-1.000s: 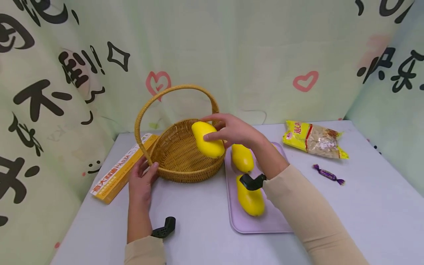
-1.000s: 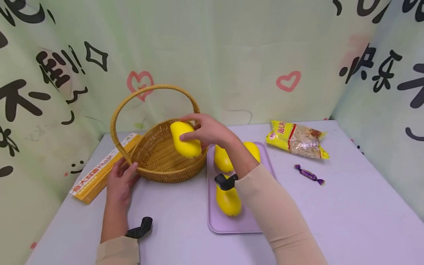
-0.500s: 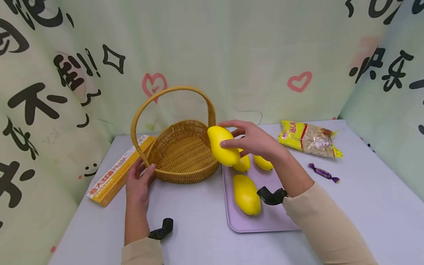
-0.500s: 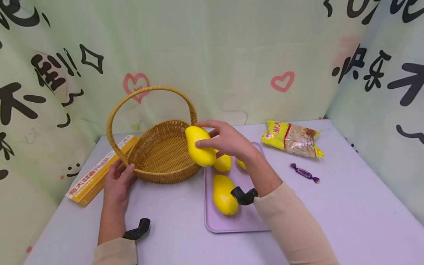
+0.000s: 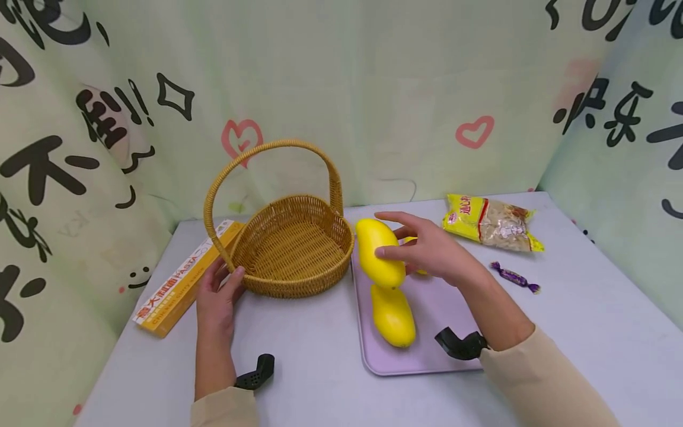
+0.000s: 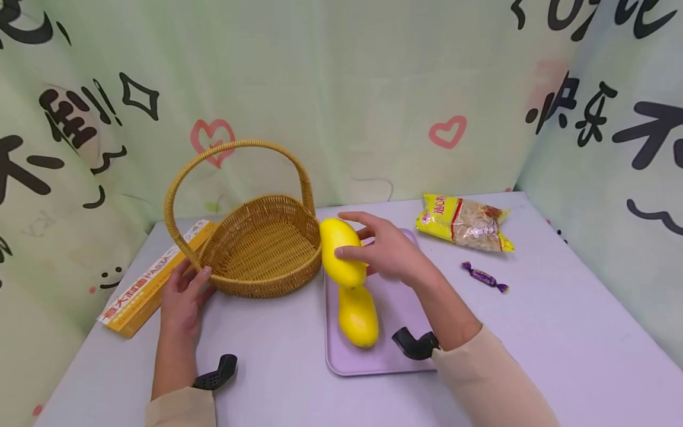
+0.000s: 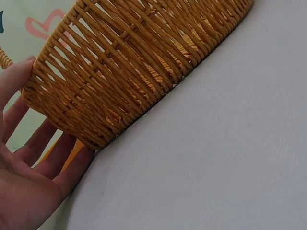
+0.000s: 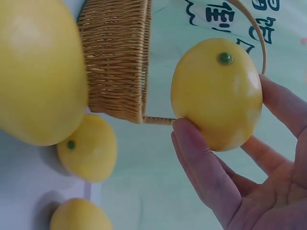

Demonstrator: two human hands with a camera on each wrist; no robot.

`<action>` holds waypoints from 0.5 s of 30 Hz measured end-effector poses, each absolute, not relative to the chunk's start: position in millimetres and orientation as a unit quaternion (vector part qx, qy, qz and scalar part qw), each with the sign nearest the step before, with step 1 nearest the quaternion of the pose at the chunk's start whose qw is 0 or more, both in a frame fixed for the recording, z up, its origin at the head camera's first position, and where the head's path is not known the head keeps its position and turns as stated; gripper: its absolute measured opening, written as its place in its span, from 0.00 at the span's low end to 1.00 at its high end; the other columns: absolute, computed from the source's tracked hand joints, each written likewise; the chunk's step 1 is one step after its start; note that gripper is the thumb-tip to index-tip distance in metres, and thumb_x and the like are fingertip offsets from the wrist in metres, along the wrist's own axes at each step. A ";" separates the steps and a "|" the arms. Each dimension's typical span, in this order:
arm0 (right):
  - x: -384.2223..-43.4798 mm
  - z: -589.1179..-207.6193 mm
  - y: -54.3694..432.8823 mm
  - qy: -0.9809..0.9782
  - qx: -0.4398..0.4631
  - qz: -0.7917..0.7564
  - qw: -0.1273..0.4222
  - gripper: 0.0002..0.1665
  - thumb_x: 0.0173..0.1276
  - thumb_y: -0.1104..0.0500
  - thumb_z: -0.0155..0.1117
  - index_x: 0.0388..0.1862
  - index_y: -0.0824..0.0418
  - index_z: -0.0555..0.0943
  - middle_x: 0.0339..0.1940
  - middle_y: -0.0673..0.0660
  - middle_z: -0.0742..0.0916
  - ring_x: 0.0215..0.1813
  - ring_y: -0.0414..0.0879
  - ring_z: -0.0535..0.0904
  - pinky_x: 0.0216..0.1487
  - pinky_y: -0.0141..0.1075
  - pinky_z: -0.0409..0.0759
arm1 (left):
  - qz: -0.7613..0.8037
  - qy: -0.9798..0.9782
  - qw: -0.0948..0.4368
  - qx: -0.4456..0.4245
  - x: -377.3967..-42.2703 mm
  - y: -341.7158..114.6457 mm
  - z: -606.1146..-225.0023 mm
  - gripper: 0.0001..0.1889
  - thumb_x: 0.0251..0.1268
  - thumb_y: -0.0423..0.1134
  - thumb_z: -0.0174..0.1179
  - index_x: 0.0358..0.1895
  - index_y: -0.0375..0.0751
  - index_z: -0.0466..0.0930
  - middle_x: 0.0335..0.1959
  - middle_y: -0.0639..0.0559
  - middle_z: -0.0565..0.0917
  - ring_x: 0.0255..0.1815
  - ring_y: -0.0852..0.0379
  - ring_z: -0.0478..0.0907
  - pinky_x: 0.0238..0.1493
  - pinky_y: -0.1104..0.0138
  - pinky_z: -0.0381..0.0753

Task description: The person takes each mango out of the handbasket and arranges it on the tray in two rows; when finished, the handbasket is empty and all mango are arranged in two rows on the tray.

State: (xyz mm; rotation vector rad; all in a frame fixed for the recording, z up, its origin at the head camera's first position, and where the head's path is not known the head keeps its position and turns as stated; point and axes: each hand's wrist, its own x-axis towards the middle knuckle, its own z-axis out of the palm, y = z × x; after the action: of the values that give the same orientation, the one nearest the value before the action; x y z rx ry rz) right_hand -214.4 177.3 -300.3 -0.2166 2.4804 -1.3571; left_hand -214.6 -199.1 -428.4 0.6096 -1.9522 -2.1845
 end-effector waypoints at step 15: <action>-184.4 -319.8 215.5 0.871 -0.046 -0.459 0.167 0.46 0.68 0.40 0.72 0.81 0.44 0.64 0.70 0.66 0.74 0.61 0.58 0.78 0.46 0.44 0.91 | -0.731 -0.649 0.076 0.197 -214.4 -199.5 -429.9 0.33 0.71 0.46 0.67 0.77 0.65 0.67 0.76 0.54 0.70 0.71 0.56 0.72 0.74 0.62 0.74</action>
State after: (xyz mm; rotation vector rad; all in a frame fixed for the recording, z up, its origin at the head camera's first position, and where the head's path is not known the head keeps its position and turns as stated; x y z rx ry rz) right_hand -184.4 215.5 -319.8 -0.1305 2.4802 -1.3065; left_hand -214.4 -199.5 -429.9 0.5906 -1.9452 -2.1928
